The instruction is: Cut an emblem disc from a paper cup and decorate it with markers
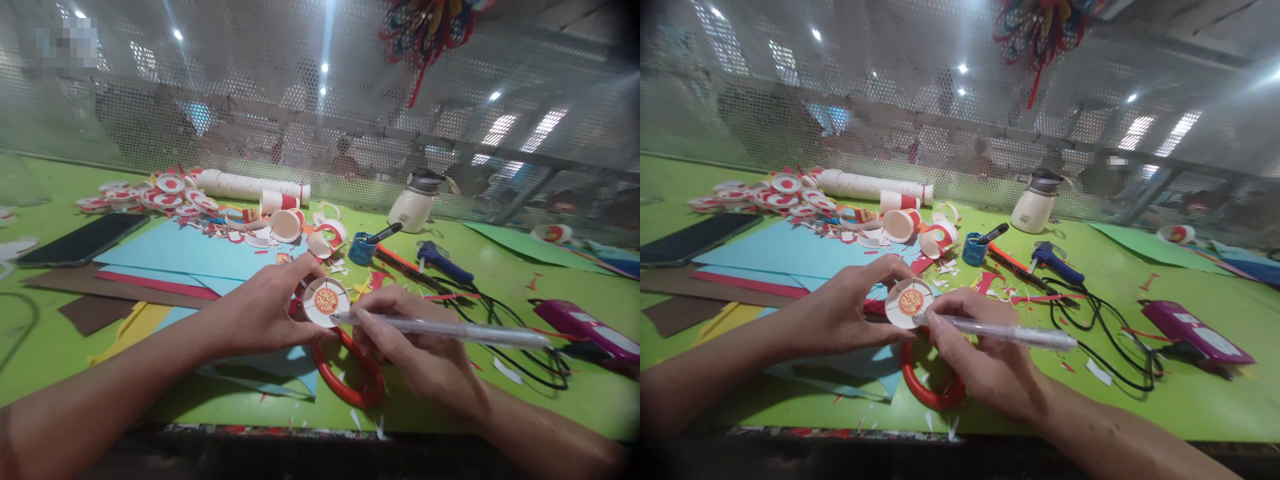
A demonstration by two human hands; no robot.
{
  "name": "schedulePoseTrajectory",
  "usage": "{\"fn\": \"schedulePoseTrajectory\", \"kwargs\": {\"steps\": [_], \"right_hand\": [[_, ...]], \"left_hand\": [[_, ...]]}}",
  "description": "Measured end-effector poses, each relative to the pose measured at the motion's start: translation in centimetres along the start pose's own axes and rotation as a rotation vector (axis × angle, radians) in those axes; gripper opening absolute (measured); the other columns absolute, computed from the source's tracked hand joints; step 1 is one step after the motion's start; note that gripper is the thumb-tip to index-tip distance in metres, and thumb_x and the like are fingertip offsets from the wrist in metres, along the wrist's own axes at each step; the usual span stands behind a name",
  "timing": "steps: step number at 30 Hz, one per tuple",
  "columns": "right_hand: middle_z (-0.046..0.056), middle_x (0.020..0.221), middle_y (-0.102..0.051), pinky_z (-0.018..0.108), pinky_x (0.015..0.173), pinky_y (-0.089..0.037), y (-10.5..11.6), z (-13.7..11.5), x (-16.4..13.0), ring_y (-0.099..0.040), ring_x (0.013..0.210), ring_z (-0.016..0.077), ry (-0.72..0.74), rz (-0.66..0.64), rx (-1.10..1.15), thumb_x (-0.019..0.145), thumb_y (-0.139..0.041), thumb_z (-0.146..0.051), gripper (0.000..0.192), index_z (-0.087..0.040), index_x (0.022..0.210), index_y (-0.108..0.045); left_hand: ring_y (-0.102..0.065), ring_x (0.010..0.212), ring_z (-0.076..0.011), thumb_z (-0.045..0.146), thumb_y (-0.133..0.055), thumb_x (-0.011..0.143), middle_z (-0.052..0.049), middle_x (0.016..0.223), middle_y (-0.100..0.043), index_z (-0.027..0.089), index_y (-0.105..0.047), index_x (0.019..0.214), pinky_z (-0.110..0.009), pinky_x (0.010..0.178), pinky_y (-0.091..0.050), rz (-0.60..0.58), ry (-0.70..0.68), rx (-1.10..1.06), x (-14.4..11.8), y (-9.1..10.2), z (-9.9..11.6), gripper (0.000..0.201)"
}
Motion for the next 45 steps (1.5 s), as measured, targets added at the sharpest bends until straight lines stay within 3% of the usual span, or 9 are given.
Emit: {"fn": "schedulePoseTrajectory", "kwargs": {"steps": [6,20,45], "right_hand": [[-0.003,0.06,-0.063,0.022,0.047,-0.046,-0.1,-0.01,0.21,-0.056,0.049,0.0091,-0.008,0.002,0.014,0.091,-0.058,-0.026,0.011,-0.021,0.086,-0.065],[-0.003,0.061,-0.064,0.021,0.048,-0.047,-0.11,-0.06,0.23,-0.058,0.049,0.0086,-0.041,-0.009,0.07,0.089,-0.058,-0.026,0.011,-0.02,0.085,-0.066],[-0.002,0.061,-0.066,0.022,0.051,-0.045,-0.21,-0.35,0.51,-0.06,0.054,0.0102,-0.003,-0.034,-0.067,0.089,-0.057,-0.025,0.013,-0.018,0.081,-0.065]], "left_hand": [[-0.063,0.079,-0.0164,0.038,-0.069,0.078,-0.002,0.09,-0.066,0.019,-0.049,0.105,-0.026,0.064,-0.05,-0.057,0.014,-0.021,0.04,0.07,0.26,0.038],[-0.063,0.077,-0.016,0.033,-0.072,0.076,0.0,0.089,-0.067,0.018,-0.051,0.102,-0.027,0.064,-0.049,-0.018,-0.001,0.003,0.07,-0.1,0.0,0.037],[-0.065,0.071,-0.0161,0.036,-0.073,0.071,0.001,0.081,-0.068,0.018,-0.055,0.1,-0.026,0.061,-0.048,0.029,0.012,0.068,-0.09,-0.27,-0.18,0.038]]}}
Point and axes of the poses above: each hand's wrist, its own x-axis towards the middle knuckle, its own y-axis out of the back of the hand, z = x × y, the point moved 2 cm from there along x, towards the middle knuckle
